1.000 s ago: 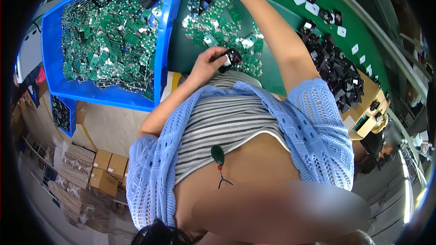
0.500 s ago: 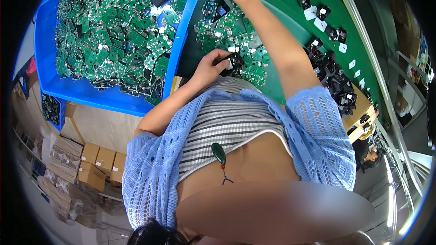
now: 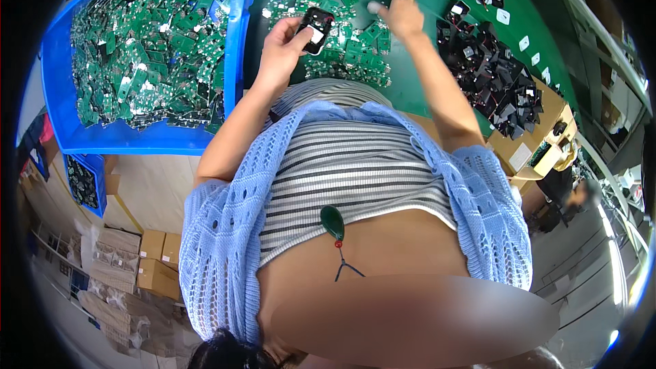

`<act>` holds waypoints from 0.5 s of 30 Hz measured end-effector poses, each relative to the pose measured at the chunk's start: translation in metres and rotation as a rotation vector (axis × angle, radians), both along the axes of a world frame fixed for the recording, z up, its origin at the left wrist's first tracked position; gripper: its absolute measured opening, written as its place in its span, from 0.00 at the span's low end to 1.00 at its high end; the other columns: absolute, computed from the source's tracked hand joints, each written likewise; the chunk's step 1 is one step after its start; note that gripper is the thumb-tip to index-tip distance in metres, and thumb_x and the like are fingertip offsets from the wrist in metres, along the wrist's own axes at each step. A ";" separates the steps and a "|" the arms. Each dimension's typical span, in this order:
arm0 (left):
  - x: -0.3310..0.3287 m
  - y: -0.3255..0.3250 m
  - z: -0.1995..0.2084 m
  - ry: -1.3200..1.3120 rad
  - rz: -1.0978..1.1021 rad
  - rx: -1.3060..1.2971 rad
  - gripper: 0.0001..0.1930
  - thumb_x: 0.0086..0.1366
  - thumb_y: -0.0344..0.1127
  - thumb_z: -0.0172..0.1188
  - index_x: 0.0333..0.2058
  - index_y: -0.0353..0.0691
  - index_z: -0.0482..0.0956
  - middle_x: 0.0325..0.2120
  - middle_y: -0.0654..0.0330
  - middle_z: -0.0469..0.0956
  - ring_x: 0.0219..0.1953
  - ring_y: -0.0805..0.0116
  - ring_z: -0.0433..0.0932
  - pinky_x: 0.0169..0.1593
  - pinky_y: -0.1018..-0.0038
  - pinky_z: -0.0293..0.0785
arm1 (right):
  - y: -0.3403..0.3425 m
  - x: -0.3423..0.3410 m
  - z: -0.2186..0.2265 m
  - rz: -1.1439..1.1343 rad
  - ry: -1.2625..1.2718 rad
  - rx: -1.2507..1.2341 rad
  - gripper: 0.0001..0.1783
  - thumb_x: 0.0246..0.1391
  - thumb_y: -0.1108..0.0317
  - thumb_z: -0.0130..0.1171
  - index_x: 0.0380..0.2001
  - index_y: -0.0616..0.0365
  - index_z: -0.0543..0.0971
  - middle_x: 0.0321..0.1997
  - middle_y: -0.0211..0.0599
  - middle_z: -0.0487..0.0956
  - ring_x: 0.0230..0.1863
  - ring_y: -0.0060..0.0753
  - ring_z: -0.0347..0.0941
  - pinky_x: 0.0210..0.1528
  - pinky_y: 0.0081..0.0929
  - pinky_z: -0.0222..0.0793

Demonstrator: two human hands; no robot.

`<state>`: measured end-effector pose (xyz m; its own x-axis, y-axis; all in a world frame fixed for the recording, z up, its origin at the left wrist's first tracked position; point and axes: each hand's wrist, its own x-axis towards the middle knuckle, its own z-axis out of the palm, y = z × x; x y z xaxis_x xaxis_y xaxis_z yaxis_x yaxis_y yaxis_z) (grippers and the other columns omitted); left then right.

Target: The person picks up a circuit board and a black plastic housing, fits the board into the housing, and presses them together. They then pick up a small white component, insert it into the assembly, and place the unit onto the work surface.

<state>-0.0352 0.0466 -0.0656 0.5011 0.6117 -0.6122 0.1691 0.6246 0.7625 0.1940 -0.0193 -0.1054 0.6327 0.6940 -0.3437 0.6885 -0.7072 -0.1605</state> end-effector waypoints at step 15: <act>0.023 -0.020 0.046 -0.303 -0.127 -0.057 0.12 0.60 0.31 0.54 0.41 0.34 0.69 0.32 0.58 0.74 0.31 0.70 0.77 0.36 0.75 0.75 | -0.045 -0.035 0.064 -0.642 1.217 0.889 0.12 0.45 0.84 0.51 0.35 0.61 0.69 0.28 0.34 0.75 0.30 0.27 0.74 0.32 0.20 0.73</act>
<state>-0.0126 0.0271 -0.0192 0.7355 0.5016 -0.4554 0.0192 0.6565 0.7541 0.1590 -0.0639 -0.0418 0.5497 0.6795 -0.4859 -0.4934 -0.2053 -0.8452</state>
